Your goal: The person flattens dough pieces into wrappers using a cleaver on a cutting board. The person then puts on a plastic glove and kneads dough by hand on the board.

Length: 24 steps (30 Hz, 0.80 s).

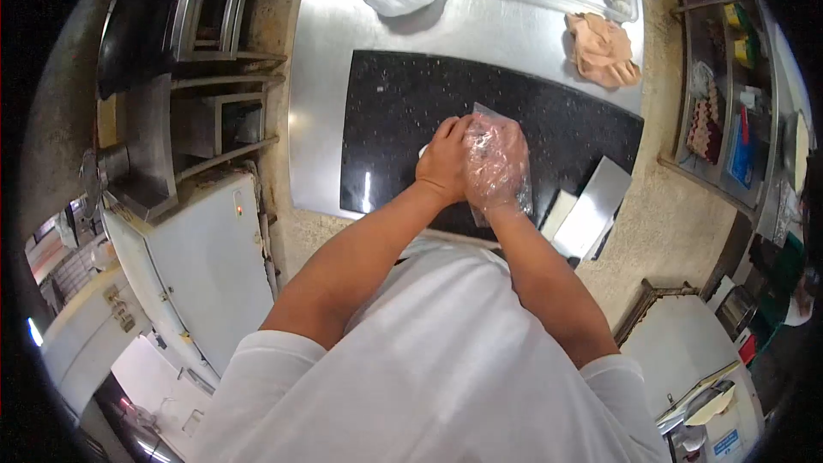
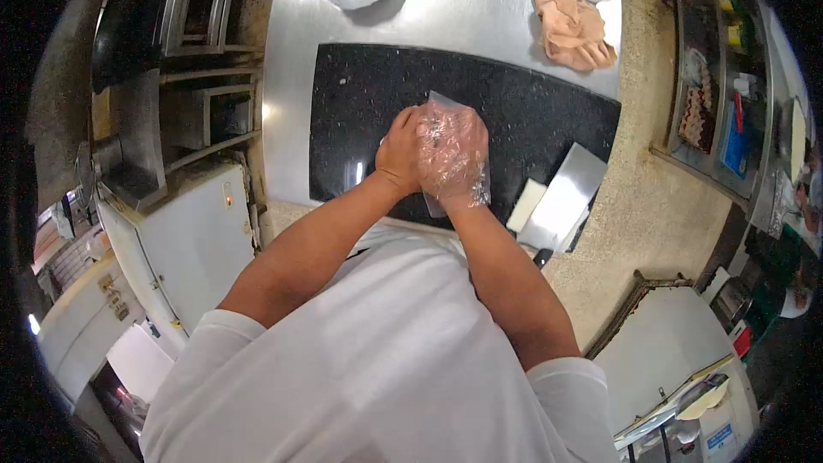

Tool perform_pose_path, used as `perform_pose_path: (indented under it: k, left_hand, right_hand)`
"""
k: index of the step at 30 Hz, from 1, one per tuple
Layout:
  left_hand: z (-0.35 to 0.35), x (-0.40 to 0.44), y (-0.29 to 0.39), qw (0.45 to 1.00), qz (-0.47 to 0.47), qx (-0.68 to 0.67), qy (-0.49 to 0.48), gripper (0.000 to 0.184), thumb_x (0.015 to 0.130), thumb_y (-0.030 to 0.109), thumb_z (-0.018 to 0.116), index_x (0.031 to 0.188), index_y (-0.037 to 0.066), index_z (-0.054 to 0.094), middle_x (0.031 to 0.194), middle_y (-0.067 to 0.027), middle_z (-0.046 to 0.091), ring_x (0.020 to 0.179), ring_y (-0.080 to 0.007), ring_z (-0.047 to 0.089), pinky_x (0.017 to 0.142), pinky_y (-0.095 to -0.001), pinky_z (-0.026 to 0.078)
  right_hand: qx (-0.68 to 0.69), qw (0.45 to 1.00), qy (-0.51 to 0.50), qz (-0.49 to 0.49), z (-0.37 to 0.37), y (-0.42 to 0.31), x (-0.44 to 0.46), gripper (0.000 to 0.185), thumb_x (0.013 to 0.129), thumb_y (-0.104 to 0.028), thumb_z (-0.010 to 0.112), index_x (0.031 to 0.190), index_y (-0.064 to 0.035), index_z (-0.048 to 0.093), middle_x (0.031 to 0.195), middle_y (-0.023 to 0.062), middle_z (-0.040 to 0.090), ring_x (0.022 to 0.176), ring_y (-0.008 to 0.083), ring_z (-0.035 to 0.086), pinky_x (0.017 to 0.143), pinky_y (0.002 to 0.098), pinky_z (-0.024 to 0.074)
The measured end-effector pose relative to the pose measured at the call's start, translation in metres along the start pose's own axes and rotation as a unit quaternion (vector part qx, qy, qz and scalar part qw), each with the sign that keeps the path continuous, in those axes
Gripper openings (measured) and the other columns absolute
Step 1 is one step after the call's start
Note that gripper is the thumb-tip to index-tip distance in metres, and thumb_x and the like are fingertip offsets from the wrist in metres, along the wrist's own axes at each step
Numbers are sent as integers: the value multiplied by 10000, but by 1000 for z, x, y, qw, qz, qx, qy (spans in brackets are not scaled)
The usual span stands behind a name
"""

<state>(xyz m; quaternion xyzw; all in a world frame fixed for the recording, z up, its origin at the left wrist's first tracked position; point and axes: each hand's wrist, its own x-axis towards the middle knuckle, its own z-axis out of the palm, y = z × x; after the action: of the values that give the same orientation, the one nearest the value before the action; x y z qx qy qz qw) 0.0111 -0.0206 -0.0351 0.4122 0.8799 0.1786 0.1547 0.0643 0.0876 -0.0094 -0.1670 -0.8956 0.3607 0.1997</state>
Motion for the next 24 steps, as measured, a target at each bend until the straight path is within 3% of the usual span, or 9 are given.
perform_pose_path:
  k: [7, 9, 16, 18, 19, 20, 22, 23, 24]
  left_hand:
    - [-25, 58, -21, 994, 94, 26, -39, 546, 754, 328, 663, 1223, 50, 642, 1354, -153, 547, 1318, -323, 431, 1188, -431, 271]
    - [-32, 67, -21, 993, 112, 30, -21, 563, 763, 330, 658, 1246, 43, 625, 1358, -156, 543, 1332, -320, 422, 1197, -438, 254]
    - [-18, 75, -26, 977, 172, -26, 127, 689, 746, 314, 726, 1336, 14, 534, 1395, -193, 517, 1378, -365, 399, 1203, -498, 255]
    - [-18, 59, -26, 975, 173, -28, 138, 704, 775, 310, 724, 1375, 15, 504, 1433, -205, 493, 1409, -375, 374, 1202, -516, 256]
    - [-29, 52, -24, 985, 166, -11, 50, 689, 813, 309, 704, 1398, 18, 484, 1464, -215, 467, 1421, -376, 368, 1192, -540, 268]
    - [-42, 51, -22, 986, 161, 10, -34, 674, 852, 308, 684, 1421, 21, 465, 1494, -226, 440, 1434, -377, 361, 1182, -563, 279]
    - [-83, 40, -22, 979, 180, 13, -98, 604, 877, 267, 676, 1404, 51, 475, 1404, -237, 519, 1347, -381, 477, 1110, -551, 387]
    - [-109, 33, -19, 971, 172, -32, -161, 579, 867, 241, 691, 1379, 58, 493, 1327, -235, 562, 1277, -394, 527, 1065, -529, 427]
    - [-122, 24, -16, 957, 163, -79, -227, 556, 856, 215, 707, 1354, 65, 511, 1250, -234, 605, 1206, -406, 578, 1019, -507, 468]
  right_hand:
    - [-11, 998, 45, 54, 13, 2, 53, 278, 899, -221, 652, 1109, -41, 675, 1035, 168, 613, 976, 383, 611, 879, 491, 478]
    - [9, 989, 34, 141, 12, -5, 60, 270, 915, -243, 645, 1086, -38, 685, 1061, 166, 617, 1006, 385, 612, 897, 477, 480]
    - [-138, 981, 116, 64, 12, 5, 67, 280, 954, -263, 574, 1085, -47, 695, 1132, 196, 651, 1049, 381, 621, 896, 477, 492]
    - [-229, 969, -59, 72, 3, 15, 51, 313, 961, -251, 526, 1112, -31, 689, 1156, 220, 655, 1038, 404, 622, 900, 487, 496]
    - [-294, 936, -179, 65, -6, 18, 52, 360, 971, -274, 509, 1143, -5, 677, 1148, 206, 670, 1000, 365, 646, 886, 477, 495]
    - [-301, 936, -171, 65, -14, 18, 44, 360, 971, -274, 509, 1143, -5, 677, 1148, 206, 670, 1000, 365, 646, 886, 477, 495]
    - [90, 931, -13, 353, -31, -8, 22, 410, 964, -320, 565, 1179, 13, 667, 1126, 171, 693, 966, 285, 662, 854, 428, 504]
    - [305, 831, 6, 466, -44, -32, 19, 462, 945, -365, 622, 1216, 7, 664, 1117, 136, 696, 993, 226, 651, 869, 372, 490]
    - [302, 832, 12, 466, -45, -43, 10, 462, 945, -365, 622, 1216, 7, 664, 1117, 136, 696, 993, 226, 651, 869, 372, 490]
